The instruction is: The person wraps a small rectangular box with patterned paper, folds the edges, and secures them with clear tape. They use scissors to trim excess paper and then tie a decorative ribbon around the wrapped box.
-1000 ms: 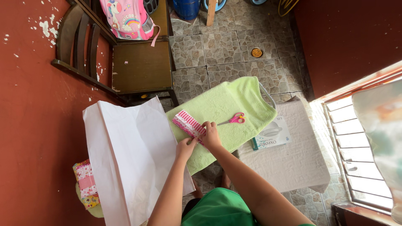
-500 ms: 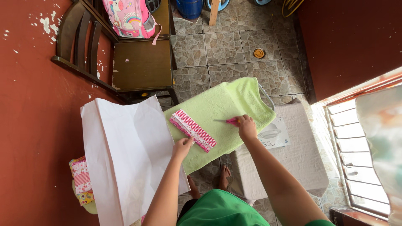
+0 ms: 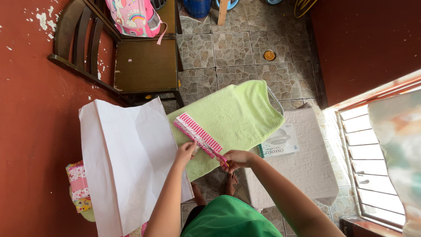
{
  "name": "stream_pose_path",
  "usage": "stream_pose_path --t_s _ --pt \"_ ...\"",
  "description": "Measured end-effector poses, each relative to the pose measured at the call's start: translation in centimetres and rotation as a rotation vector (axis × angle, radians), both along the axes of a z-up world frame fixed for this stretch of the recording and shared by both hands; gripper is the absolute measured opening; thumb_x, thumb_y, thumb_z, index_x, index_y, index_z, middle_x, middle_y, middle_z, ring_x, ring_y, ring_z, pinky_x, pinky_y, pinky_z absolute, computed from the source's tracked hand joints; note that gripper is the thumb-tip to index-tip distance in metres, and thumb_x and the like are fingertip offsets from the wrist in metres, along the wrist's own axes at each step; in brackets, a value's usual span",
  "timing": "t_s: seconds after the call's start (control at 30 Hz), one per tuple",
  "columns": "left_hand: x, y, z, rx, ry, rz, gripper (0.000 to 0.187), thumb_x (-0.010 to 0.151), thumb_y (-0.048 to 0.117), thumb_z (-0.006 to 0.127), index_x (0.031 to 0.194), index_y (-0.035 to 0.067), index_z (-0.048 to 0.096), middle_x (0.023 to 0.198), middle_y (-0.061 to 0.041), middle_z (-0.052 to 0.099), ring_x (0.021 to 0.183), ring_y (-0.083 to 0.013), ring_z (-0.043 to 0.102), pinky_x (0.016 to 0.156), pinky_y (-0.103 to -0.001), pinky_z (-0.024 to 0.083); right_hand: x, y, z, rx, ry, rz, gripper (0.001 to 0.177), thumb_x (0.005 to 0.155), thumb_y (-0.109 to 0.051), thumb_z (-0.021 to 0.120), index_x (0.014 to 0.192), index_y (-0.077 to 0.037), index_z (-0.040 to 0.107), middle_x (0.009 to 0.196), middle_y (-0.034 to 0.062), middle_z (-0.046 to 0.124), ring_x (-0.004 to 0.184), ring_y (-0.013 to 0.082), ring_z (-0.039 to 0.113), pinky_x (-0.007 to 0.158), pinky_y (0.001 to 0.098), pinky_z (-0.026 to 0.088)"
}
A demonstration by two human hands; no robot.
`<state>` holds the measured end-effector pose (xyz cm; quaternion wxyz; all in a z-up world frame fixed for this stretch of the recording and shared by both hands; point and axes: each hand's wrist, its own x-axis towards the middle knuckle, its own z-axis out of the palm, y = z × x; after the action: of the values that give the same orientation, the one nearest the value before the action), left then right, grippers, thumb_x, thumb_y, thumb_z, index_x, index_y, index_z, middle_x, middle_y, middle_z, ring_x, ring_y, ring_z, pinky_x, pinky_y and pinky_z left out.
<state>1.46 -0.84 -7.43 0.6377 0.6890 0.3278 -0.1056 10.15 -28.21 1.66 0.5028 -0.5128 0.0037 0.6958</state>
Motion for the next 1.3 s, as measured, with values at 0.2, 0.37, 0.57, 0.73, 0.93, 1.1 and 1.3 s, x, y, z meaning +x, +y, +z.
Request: stream_pose_path --t_s 0.2,0.37,0.57,0.73,0.93,1.1,1.3 --pt "0.2 0.5 -0.4 -0.019 0.013 -0.052 0.051 0.092 0.052 0.068 0.114 0.006 0.073 0.089 -0.001 0.070 0.076 -0.0110 0.066 0.064 -0.029 0.057 0.1 0.7 -0.4 -0.092 0.025 0.078 0.037 0.095 -0.046 0.072 0.087 -0.010 0.067 0.077 0.0003 0.067 0.064 0.0108 0.065 0.058 0.0254 0.054" --pt "0.3 0.7 -1.0 -0.036 0.002 -0.059 0.050 0.093 0.052 0.067 0.110 0.006 0.073 0.088 -0.002 0.069 0.076 -0.0113 0.066 0.063 -0.029 0.056 0.2 1.1 -2.0 -0.109 0.034 0.095 0.038 0.094 -0.047 0.072 0.084 -0.010 0.068 0.074 0.0004 0.066 0.061 0.0104 0.064 0.057 0.0252 0.054" --pt "0.3 1.2 -1.1 -0.085 0.006 -0.068 0.046 0.093 0.051 0.067 0.106 0.007 0.072 0.089 -0.001 0.071 0.076 -0.0106 0.065 0.064 -0.028 0.056 0.3 1.1 -3.2 -0.121 0.026 0.091 0.038 0.094 -0.047 0.073 0.082 -0.011 0.068 0.073 -0.0018 0.064 0.060 0.0092 0.062 0.055 0.0247 0.052" --pt "0.4 1.2 -0.7 -0.101 0.003 -0.071 0.044 0.092 0.049 0.068 0.107 0.008 0.072 0.090 -0.001 0.072 0.076 -0.0109 0.066 0.064 -0.028 0.056 -0.1 1.7 -3.7 -0.132 -0.006 0.038 0.035 0.094 -0.044 0.075 0.082 -0.011 0.068 0.072 -0.0023 0.062 0.059 0.0088 0.060 0.054 0.0245 0.049" --pt "0.4 1.6 -0.8 -0.132 0.008 -0.088 0.041 0.092 0.048 0.067 0.105 0.009 0.073 0.093 0.000 0.072 0.080 -0.0103 0.065 0.066 -0.028 0.055 -0.7 2.6 -4.4 -0.121 0.048 -0.072 0.016 0.096 -0.031 0.067 0.095 -0.016 0.074 0.072 -0.0046 0.060 0.057 0.0058 0.049 0.051 0.0220 0.042" --pt "0.4 2.0 -1.5 -0.145 0.008 -0.102 0.040 0.094 0.048 0.066 0.103 0.010 0.073 0.093 0.001 0.071 0.081 -0.0104 0.065 0.067 -0.028 0.055 -1.0 2.5 -5.3 -0.058 0.090 -0.088 0.017 0.098 -0.028 0.067 0.091 -0.013 0.070 0.071 -0.0041 0.057 0.056 0.0067 0.046 0.049 0.0229 0.038" --pt "0.2 2.5 -2.4 -0.186 -0.033 -0.107 0.037 0.094 0.046 0.067 0.103 0.011 0.073 0.093 0.002 0.070 0.084 -0.0097 0.064 0.068 -0.029 0.053 -1.6 2.9 -6.6 -0.053 0.190 -0.135 0.029 0.099 -0.036 0.069 0.083 -0.013 0.064 0.068 -0.0048 0.052 0.053 0.0070 0.043 0.049 0.0225 0.037"
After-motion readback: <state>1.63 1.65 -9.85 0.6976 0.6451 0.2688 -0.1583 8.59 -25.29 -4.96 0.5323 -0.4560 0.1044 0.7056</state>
